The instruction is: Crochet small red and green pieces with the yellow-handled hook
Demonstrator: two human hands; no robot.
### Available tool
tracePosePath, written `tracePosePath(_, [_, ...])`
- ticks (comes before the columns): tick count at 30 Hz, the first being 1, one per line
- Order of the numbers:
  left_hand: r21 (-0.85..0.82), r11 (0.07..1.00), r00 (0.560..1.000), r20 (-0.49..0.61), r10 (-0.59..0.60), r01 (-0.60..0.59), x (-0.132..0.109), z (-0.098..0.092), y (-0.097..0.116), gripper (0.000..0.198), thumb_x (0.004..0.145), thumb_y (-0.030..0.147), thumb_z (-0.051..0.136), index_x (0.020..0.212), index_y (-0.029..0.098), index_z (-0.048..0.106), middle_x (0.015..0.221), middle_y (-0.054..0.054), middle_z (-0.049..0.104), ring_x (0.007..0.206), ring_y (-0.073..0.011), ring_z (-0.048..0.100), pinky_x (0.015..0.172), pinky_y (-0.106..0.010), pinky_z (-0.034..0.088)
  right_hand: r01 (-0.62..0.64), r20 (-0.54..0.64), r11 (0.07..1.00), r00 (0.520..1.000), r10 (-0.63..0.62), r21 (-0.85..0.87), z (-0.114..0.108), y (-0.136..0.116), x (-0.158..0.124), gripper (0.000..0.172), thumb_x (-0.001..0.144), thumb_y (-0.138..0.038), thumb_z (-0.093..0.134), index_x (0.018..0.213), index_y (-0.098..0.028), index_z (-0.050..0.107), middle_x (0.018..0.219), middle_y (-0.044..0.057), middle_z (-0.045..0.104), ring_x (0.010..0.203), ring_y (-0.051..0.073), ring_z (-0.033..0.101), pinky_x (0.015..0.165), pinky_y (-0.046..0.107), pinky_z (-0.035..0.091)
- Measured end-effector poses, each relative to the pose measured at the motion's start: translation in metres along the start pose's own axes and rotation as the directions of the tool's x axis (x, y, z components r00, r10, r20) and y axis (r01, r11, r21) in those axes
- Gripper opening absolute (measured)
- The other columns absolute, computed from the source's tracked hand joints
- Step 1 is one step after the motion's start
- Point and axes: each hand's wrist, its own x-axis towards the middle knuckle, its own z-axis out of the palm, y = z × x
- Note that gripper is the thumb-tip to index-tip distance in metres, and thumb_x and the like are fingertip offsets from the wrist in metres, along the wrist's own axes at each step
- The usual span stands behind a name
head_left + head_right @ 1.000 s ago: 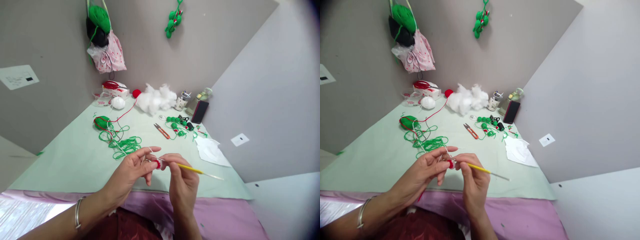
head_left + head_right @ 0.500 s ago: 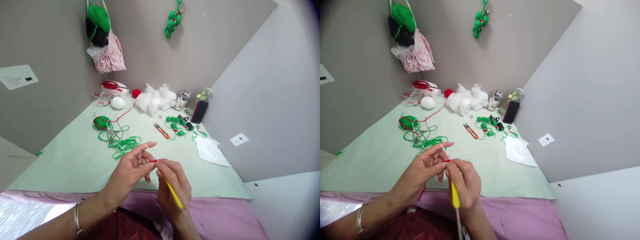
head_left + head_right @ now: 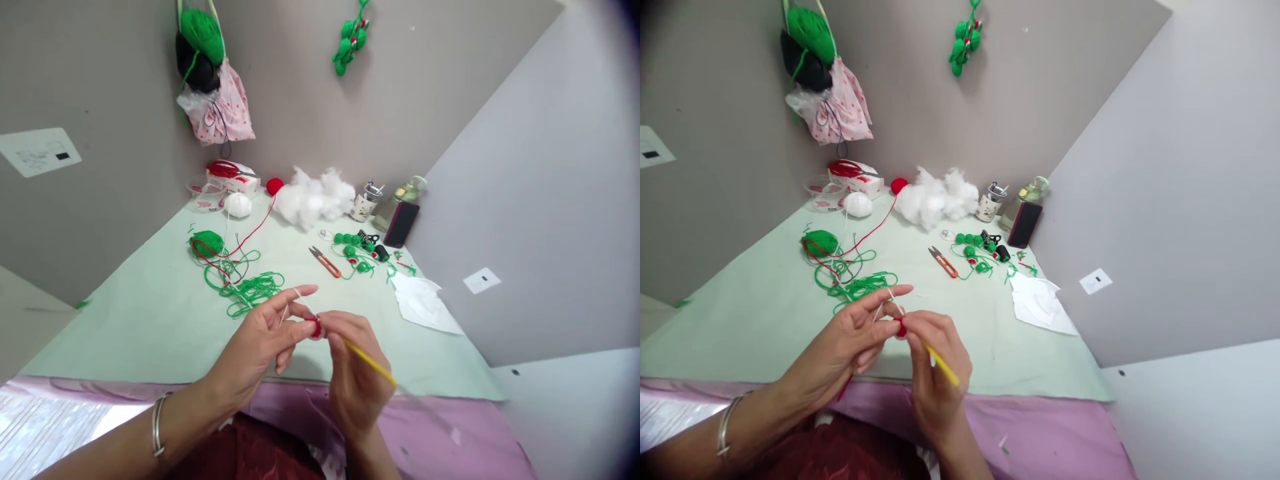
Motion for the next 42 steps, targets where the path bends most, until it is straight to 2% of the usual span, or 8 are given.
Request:
tracePosePath(4, [-0.117,0.985,0.991,0.054,-0.121,0.126,0.004,-0.004,0.001,0.045,0.084,0.028,0.086,0.126,0.015,0.075,0.055,0.012,0.04,0.042,-0.0017,0.022,0.039,-0.015,0.021,0.129,-0.014,0.98,0.991,-0.133,-0.152,-0.002,0.003,-0.005,0.037,0.098,-0.008,0.065,0.125,-0.03,0.076,0.111,0.008,0.076,0.098,0.022,0.073,0.081,0.035,0.059])
tracePosePath(9, [-0.166,0.981,0.995,0.024,-0.096,0.099,0.004,-0.005,0.006,0.035,0.084,0.019,0.084,0.118,0.015,0.078,0.075,0.004,0.059,0.045,0.0016,0.025,0.041,-0.014,0.021,-0.205,-0.086,0.938,0.968,0.237,0.281,-0.004,0.0,0.008,0.025,0.105,-0.018,0.055,0.1,-0.027,0.077,0.079,0.0,0.069,0.074,0.017,0.064,0.069,0.031,0.054])
tracePosePath(19, [-0.015,0.999,0.998,0.052,-0.043,0.043,-0.001,-0.004,0.003,0.036,0.085,0.029,0.085,0.12,0.022,0.077,0.091,0.003,0.062,0.045,0.0026,0.037,0.041,-0.017,0.024,-0.343,0.055,0.775,0.926,0.373,0.53,-0.004,0.004,0.01,0.023,0.107,-0.03,0.057,0.097,-0.023,0.076,0.091,0.004,0.079,0.067,0.014,0.069,0.067,0.03,0.058])
tracePosePath(26, [-0.009,0.997,0.994,0.079,-0.081,0.082,-0.002,-0.002,0.005,0.055,0.087,0.026,0.084,0.139,0.025,0.066,0.094,0.002,0.065,0.043,0.0026,0.032,0.04,-0.017,0.02,-0.278,0.021,0.843,0.953,0.303,0.46,-0.004,0.002,0.008,0.021,0.106,-0.028,0.059,0.097,-0.023,0.077,0.089,0.004,0.073,0.081,0.017,0.069,0.076,0.032,0.057])
tracePosePath(32, [-0.087,0.981,0.978,0.136,-0.161,0.174,-0.001,-0.006,0.009,0.043,0.087,0.022,0.081,0.129,0.021,0.073,0.093,0.002,0.062,0.044,0.0037,0.025,0.041,-0.018,0.015,-0.362,0.03,0.742,0.907,0.42,0.564,-0.007,0.004,0.018,0.026,0.103,-0.036,0.061,0.084,-0.021,0.072,0.074,0.001,0.067,0.056,0.012,0.058,0.054,0.026,0.05])
tracePosePath(35, [-0.044,0.993,0.988,0.117,-0.105,0.111,-0.001,-0.006,0.006,0.041,0.085,0.024,0.083,0.125,0.025,0.075,0.093,0.003,0.06,0.045,0.003,0.028,0.041,-0.018,0.015,-0.381,0.073,0.725,0.905,0.418,0.574,-0.006,0.004,0.017,0.028,0.103,-0.039,0.062,0.084,-0.021,0.071,0.074,0.001,0.067,0.057,0.013,0.058,0.054,0.027,0.051])
tracePosePath(38, [0.027,0.999,0.999,0.048,-0.025,0.024,0.0,-0.006,0.003,0.039,0.086,0.025,0.084,0.124,0.026,0.076,0.093,0.004,0.06,0.047,0.0022,0.032,0.042,-0.018,0.019,-0.326,0.038,0.812,0.935,0.353,0.484,-0.004,0.005,0.01,0.023,0.104,-0.036,0.061,0.091,-0.022,0.075,0.088,0.005,0.074,0.069,0.016,0.063,0.064,0.031,0.054])
tracePosePath(42, [0.037,0.998,0.998,0.037,-0.042,0.041,-0.001,-0.006,0.002,0.043,0.087,0.024,0.081,0.129,0.027,0.073,0.092,0.004,0.06,0.047,0.0018,0.032,0.042,-0.018,0.018,-0.315,0.033,0.819,0.939,0.342,0.479,-0.003,0.005,0.006,0.021,0.105,-0.031,0.06,0.096,-0.023,0.078,0.095,0.005,0.076,0.071,0.015,0.064,0.066,0.03,0.054])
